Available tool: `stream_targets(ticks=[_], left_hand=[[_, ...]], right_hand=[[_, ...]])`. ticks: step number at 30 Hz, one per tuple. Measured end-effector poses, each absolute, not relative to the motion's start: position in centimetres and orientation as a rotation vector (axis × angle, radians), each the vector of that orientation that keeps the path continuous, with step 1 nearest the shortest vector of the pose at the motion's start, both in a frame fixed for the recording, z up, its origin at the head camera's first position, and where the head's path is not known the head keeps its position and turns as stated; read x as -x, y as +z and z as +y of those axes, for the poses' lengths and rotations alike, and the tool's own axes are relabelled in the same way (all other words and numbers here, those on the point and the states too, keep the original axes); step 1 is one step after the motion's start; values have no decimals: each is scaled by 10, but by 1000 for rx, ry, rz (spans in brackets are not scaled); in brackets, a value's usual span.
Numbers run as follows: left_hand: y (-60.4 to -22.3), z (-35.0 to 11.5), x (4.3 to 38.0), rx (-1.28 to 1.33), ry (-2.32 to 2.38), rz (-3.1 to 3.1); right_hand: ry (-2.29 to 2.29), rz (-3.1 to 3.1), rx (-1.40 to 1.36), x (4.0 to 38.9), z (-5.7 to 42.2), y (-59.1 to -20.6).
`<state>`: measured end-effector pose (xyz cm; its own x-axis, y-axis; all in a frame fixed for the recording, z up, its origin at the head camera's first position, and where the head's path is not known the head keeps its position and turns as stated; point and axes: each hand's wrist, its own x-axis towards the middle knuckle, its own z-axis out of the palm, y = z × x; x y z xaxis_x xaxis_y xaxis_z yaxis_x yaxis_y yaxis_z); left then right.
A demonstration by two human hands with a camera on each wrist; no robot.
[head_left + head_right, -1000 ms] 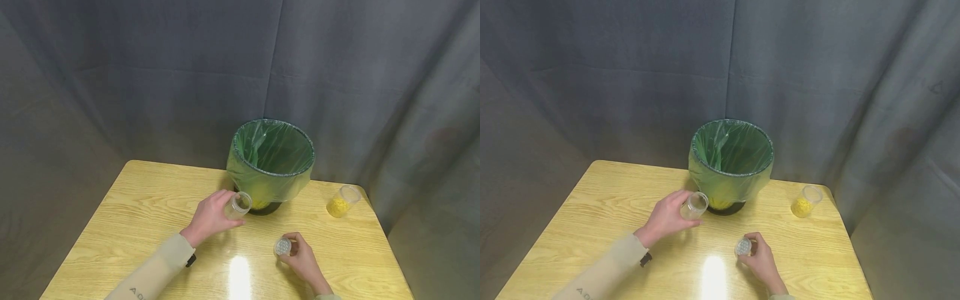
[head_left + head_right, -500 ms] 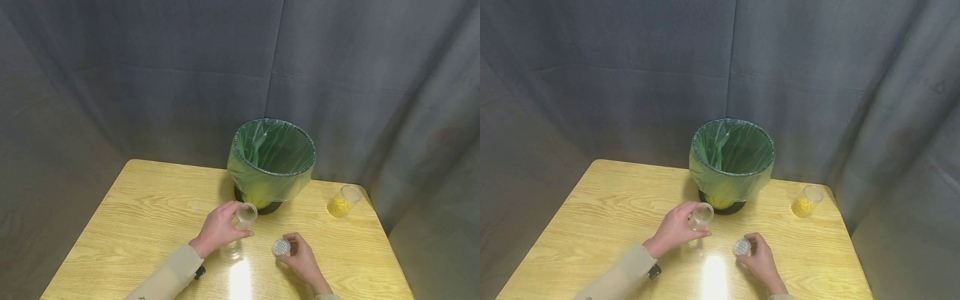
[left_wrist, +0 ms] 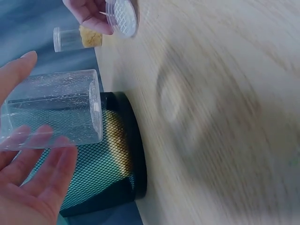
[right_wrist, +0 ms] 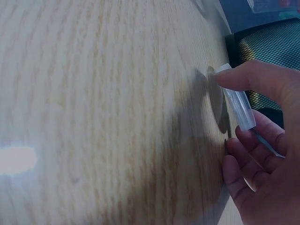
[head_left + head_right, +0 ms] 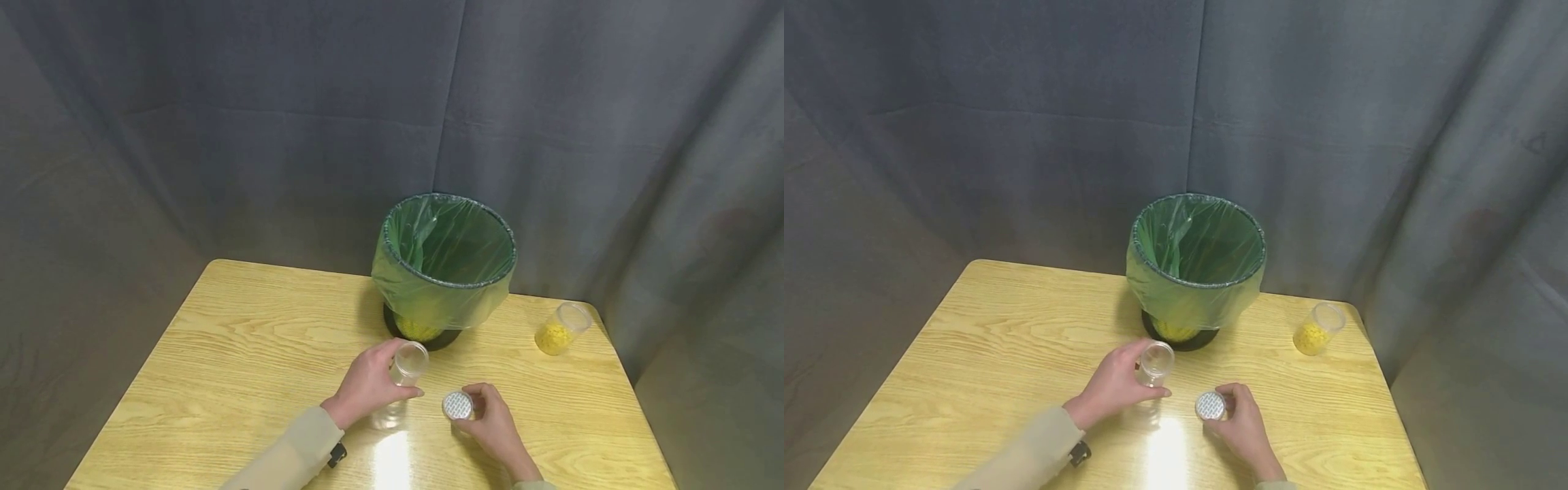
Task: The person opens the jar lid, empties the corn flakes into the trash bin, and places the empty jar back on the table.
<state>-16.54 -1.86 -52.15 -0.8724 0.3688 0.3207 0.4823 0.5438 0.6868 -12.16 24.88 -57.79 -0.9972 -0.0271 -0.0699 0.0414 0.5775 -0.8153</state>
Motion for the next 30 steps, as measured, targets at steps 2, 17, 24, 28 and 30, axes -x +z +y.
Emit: stream_targets(ticks=[2, 17, 24, 28, 30], left_hand=[[-523, -17, 165, 721, -1250, -2648], [-533, -6, 160, 703, -1385, -2684], [-536, 2, 161, 698, -1454, -2656], [-540, 6, 165, 711, -1514, -2607], [-541, 8, 167, 713, -1523, -2591]], right_hand=[[-1390, 2742, 1, 121, 249, -578], [-1368, 2744, 8, 121, 249, -580], [-1344, 2769, 15, 125, 248, -581], [-1347, 2787, 33, 126, 247, -580], [-1356, 2798, 46, 128, 247, -580]])
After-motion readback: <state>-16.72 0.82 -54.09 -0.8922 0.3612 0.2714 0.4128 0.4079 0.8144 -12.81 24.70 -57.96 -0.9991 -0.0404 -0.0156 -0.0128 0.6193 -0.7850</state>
